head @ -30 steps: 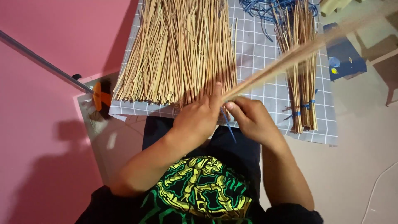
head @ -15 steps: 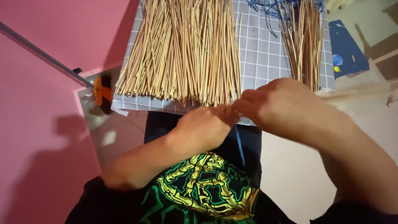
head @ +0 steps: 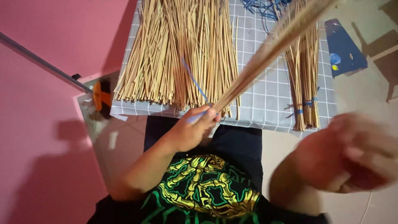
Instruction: Sorting and bundling long thin wooden sticks with string.
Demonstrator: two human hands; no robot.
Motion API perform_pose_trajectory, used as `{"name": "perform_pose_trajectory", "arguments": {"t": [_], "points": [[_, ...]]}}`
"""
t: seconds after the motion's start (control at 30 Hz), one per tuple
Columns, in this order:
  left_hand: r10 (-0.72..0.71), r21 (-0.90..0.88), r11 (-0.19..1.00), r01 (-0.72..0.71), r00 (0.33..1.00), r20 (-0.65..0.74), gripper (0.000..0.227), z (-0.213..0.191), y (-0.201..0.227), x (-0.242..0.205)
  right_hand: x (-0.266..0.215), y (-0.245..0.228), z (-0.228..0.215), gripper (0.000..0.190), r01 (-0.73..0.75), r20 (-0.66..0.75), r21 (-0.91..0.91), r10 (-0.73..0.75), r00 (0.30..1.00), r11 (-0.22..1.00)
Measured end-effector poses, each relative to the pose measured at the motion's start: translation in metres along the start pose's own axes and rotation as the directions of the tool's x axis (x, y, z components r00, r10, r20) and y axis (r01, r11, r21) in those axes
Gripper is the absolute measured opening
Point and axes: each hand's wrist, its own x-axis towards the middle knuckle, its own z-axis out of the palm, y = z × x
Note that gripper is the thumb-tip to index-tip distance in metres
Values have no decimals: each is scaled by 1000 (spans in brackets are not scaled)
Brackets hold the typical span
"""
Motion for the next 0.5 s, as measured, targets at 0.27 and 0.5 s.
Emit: {"name": "perform_pose_trajectory", "arguments": {"t": [0.27, 0.5], "points": [[1, -571, 791, 219, 933, 360, 44, 2, -19, -3, -81, 27, 84, 64, -571, 413, 94, 490, 768, 815], [26, -582, 781, 226, 920, 392, 42, -2, -19, -5, -61, 36, 83, 19, -302, 665, -83, 279, 693, 950]]}}
